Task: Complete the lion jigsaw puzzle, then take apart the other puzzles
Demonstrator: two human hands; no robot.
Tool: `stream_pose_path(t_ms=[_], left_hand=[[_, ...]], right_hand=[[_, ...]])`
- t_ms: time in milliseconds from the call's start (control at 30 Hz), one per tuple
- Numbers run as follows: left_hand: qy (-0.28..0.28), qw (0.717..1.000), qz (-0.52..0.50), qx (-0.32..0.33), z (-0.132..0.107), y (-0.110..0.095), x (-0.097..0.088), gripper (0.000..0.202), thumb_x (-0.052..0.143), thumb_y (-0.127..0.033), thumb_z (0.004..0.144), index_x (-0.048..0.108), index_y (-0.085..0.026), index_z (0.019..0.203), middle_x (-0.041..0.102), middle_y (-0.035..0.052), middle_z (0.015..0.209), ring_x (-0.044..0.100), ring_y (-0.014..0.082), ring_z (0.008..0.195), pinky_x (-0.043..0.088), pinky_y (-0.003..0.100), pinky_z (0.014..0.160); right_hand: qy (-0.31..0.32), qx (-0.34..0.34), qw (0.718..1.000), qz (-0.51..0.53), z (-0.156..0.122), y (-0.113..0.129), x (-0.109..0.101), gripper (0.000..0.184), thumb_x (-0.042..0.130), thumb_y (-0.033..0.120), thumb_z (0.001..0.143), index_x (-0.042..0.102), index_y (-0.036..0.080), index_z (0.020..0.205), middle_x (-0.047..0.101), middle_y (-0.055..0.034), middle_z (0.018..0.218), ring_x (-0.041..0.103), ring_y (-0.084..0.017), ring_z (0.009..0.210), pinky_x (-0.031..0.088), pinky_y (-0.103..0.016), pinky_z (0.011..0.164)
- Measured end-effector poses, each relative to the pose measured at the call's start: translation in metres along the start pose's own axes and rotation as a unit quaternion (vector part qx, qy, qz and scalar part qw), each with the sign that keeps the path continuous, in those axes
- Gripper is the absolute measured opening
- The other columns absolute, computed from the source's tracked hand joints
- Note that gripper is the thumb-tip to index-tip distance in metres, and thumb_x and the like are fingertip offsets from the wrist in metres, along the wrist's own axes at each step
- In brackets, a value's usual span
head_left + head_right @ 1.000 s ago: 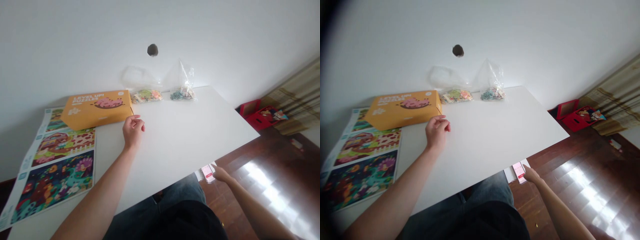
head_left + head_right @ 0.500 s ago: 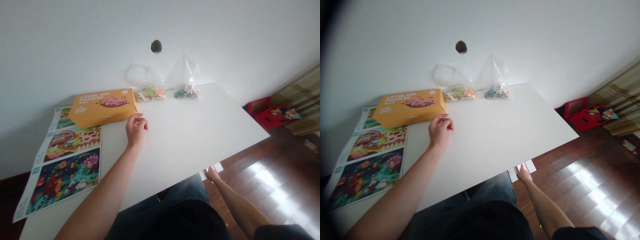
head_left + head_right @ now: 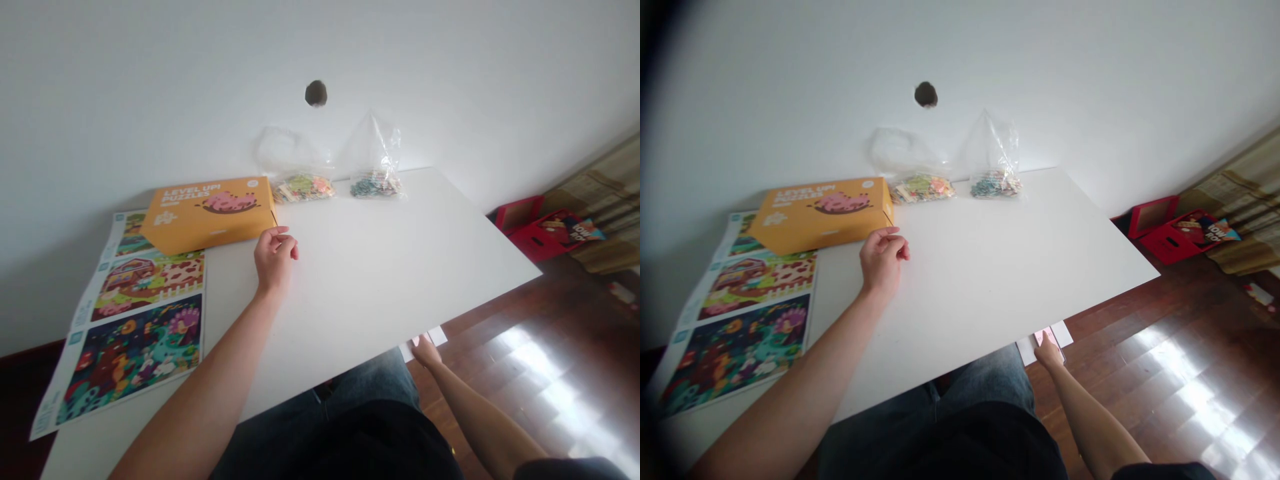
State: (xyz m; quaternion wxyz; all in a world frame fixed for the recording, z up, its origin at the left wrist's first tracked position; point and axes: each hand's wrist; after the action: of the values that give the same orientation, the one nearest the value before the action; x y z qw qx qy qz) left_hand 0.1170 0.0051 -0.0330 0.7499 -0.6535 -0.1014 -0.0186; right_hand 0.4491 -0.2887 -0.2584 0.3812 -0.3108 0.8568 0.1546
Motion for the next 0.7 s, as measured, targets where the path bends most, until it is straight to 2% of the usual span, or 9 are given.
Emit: stream_pose_path(t_ms=[167, 333, 533, 633, 700], left_hand=[[-0.006, 1.000, 0.007, -0.002, 0.000, 0.002, 0.000, 0.025, 0.061, -0.017, 0.068, 0.057, -0.017, 0.093, 0.055, -0.0052, 0.063, 0.051, 0.0083, 0.048, 0.041, 0.022, 0.049], [-0.007, 1.000, 0.005, -0.003, 0.000, 0.001, 0.001, 0.025, 0.062, -0.017, 0.068, 0.057, -0.017, 0.092, 0.055, -0.0053, 0.063, 0.051, 0.0082, 0.048, 0.041, 0.022, 0.050], [-0.002, 1.000, -0.007, 0.004, 0.001, 0.003, 0.001, 0.025, 0.062, -0.016, 0.068, 0.058, -0.017, 0.093, 0.055, -0.0059, 0.061, 0.051, 0.0085, 0.047, 0.041, 0.022, 0.050], [0.002, 1.000, 0.004, 0.003, -0.001, 0.004, 0.001, 0.025, 0.062, -0.017, 0.069, 0.057, -0.018, 0.094, 0.054, -0.0059, 0.062, 0.050, 0.0088, 0.048, 0.040, 0.022, 0.050], [-0.006, 0.999, 0.044, 0.031, -0.003, 0.002, -0.001, 0.023, 0.061, -0.018, 0.072, 0.058, -0.018, 0.095, 0.056, -0.0041, 0.067, 0.052, 0.0096, 0.052, 0.041, 0.022, 0.052]], right_hand=[[0.001, 0.014, 1.000, 0.005, 0.001, -0.003, 0.006, 0.062, 0.051, 0.025, 0.072, 0.050, 0.027, 0.134, 0.065, -0.0134, 0.122, 0.062, -0.032, 0.115, 0.050, -0.044, 0.087], [0.002, 0.019, 1.000, 0.007, 0.003, -0.005, 0.011, 0.065, 0.049, 0.021, 0.075, 0.045, 0.019, 0.139, 0.064, -0.0166, 0.123, 0.063, -0.030, 0.114, 0.049, -0.040, 0.088], [-0.019, 0.004, 1.000, 0.002, -0.014, 0.005, 0.001, 0.061, 0.044, 0.020, 0.081, 0.042, 0.014, 0.141, 0.065, -0.0192, 0.120, 0.064, -0.030, 0.110, 0.047, -0.040, 0.088], [-0.024, -0.029, 0.999, -0.007, -0.028, 0.017, -0.008, 0.047, 0.041, 0.020, 0.084, 0.055, 0.013, 0.129, 0.067, -0.0201, 0.116, 0.064, -0.030, 0.108, 0.046, -0.038, 0.085], [-0.008, -0.071, 0.997, -0.018, -0.041, 0.026, -0.019, 0.034, 0.042, 0.019, 0.084, 0.067, 0.014, 0.106, 0.070, -0.0196, 0.106, 0.065, -0.029, 0.103, 0.046, -0.036, 0.081]])
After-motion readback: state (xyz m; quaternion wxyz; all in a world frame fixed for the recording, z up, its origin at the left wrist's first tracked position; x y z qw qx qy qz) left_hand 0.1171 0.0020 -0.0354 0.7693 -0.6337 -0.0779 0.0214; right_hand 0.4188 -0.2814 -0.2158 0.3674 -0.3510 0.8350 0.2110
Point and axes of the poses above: each hand's wrist, its own z-axis towards the middle knuckle, its own x-axis out of the palm, y = z × x
